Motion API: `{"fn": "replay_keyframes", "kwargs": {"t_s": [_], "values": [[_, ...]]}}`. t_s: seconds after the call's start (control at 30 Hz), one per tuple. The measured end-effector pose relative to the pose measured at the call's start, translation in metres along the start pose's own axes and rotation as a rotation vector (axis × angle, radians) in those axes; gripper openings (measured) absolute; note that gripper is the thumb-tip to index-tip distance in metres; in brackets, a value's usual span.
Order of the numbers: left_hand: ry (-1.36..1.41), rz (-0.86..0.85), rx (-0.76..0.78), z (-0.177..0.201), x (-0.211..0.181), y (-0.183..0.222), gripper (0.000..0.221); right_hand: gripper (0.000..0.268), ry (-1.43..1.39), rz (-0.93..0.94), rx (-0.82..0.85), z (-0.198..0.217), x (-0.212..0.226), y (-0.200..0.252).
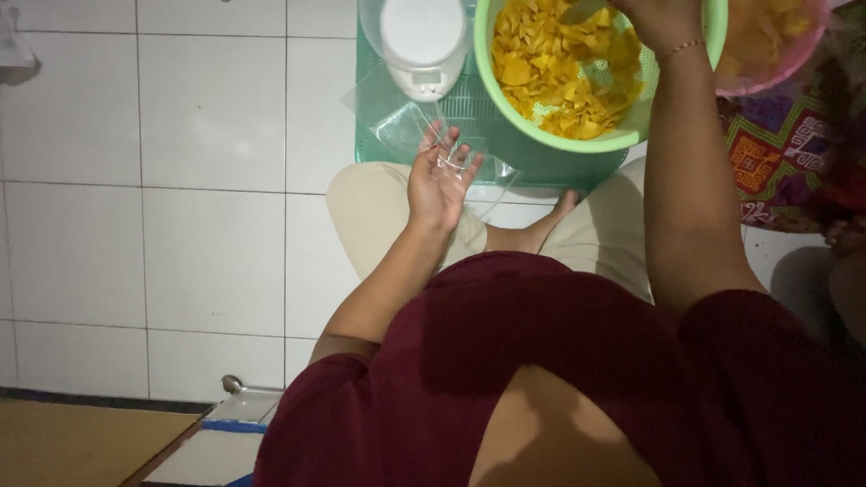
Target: A person sitting on the floor uses metal tongs to transfer chips from a large green basket into small plastic bags.
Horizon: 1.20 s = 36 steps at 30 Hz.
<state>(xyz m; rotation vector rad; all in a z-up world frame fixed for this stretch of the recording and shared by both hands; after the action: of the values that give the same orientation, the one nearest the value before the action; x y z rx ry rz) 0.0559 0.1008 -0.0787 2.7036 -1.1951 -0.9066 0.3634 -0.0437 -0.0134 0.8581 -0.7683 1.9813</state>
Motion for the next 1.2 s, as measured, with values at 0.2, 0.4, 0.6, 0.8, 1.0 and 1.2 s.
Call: {"fn": "replay_keyframes", "kwargs": {"t_s": [0.2,0.4,0.6,0.8,1.0,1.2], "values": [[0.042,0.009,-0.025,-0.016,-0.010,0.009,0.052,0.024,0.021,-0.047,0.024,-0.003,-0.018,-0.005],[0.035,0.024,-0.009,-0.015,-0.004,0.007,0.053,0.021,-0.186,0.042,0.194,0.009,-0.002,0.030],[0.071,0.039,0.000,-0.016,-0.001,0.004,0.049,0.021,-0.127,0.118,-0.016,0.030,0.008,0.040],[0.074,0.035,-0.017,-0.014,-0.004,0.005,0.045,0.048,-0.177,0.106,0.223,0.004,0.030,0.047],[0.066,0.035,-0.029,-0.014,-0.005,0.004,0.047,0.038,-0.078,0.137,0.253,-0.010,0.025,0.041],[0.091,0.025,-0.024,-0.015,-0.010,-0.001,0.038,0.036,-0.131,0.101,0.162,0.001,0.027,0.048]]}}
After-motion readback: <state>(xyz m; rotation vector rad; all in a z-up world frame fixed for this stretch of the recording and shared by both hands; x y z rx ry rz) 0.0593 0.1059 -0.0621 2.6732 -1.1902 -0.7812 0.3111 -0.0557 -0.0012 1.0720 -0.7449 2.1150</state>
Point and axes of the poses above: each hand's wrist, its own y-axis away from the middle knuckle, its own z-axis out of the back of the hand, x = y × z, the point moved 7 cm from there along -y, towards the middle knuckle, and after that the axes turned 14 degrees about -z, right-handed, at the moved point
